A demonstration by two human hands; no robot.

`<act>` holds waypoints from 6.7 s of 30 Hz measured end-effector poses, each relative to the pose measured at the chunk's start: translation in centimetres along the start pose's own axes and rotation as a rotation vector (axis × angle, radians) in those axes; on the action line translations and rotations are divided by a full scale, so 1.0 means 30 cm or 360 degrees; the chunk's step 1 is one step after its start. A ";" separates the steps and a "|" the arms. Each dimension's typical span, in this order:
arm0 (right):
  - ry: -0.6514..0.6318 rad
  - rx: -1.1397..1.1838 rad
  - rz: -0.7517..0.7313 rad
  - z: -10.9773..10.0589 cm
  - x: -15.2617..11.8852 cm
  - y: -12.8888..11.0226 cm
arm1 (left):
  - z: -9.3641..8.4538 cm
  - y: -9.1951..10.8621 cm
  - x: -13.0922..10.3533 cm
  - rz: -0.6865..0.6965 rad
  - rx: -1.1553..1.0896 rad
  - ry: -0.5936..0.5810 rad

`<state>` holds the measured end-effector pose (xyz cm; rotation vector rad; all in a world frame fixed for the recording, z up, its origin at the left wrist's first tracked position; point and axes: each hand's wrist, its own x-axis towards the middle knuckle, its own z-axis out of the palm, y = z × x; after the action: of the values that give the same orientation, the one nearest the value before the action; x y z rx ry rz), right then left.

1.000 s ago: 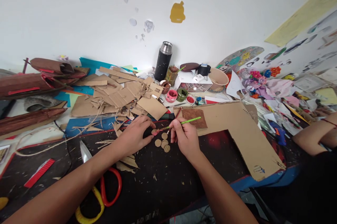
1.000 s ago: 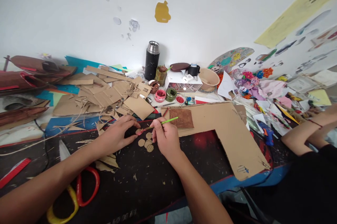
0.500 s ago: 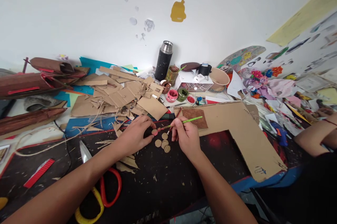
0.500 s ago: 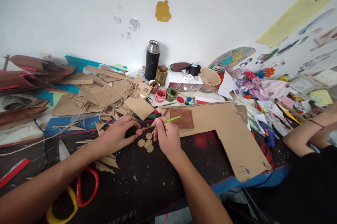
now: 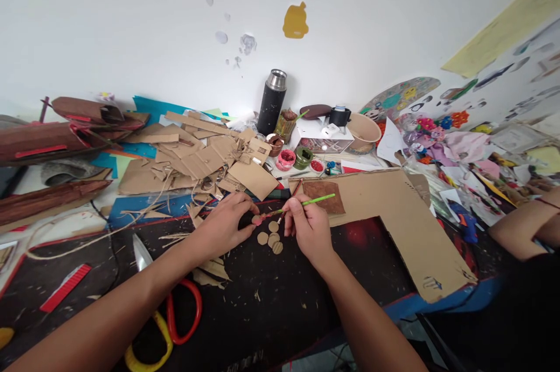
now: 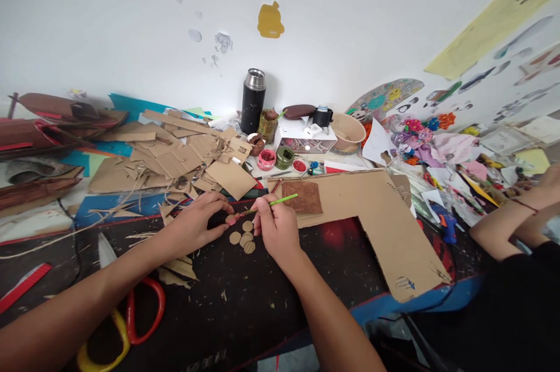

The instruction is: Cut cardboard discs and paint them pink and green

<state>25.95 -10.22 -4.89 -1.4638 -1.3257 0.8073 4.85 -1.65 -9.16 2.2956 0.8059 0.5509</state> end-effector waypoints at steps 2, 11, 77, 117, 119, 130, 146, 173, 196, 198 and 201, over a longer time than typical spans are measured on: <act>-0.0020 0.0027 0.0009 0.002 -0.003 0.001 | 0.000 -0.001 0.000 -0.0006 0.0010 -0.0016; -0.0015 -0.0053 0.0001 0.013 0.007 0.013 | -0.002 0.000 0.000 0.0003 -0.0007 -0.0002; -0.0073 -0.0052 -0.0035 0.010 0.004 0.001 | -0.003 -0.006 -0.010 0.0019 -0.0058 -0.0004; -0.0105 0.0018 0.0042 0.013 -0.014 0.000 | -0.004 -0.015 -0.010 0.0040 -0.0053 0.0014; -0.0105 -0.0041 0.0016 0.015 -0.013 -0.001 | -0.003 -0.015 -0.010 0.0028 -0.0056 0.0026; 0.0027 0.0089 0.0045 0.003 -0.014 0.001 | 0.000 -0.007 -0.011 0.0044 -0.0079 0.0020; 0.0009 0.0141 0.0098 0.004 -0.025 0.012 | 0.001 0.006 -0.011 0.0023 -0.0021 0.0033; 0.0010 -0.0050 -0.0033 0.013 -0.016 0.012 | 0.000 0.001 -0.010 0.0019 -0.0026 0.0009; 0.0006 0.0099 0.0043 0.005 -0.018 -0.006 | 0.004 -0.013 -0.013 -0.0028 -0.0111 0.0046; 0.0018 0.0095 0.0024 0.005 -0.018 -0.008 | -0.002 -0.010 -0.015 -0.0024 -0.0132 0.0040; 0.0021 0.0085 0.0004 0.001 -0.019 -0.012 | -0.008 -0.003 -0.017 0.0003 -0.0131 0.0052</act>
<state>25.71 -10.78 -4.63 -1.4268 -1.2834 0.8273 4.31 -1.83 -9.15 2.2178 0.7826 0.6128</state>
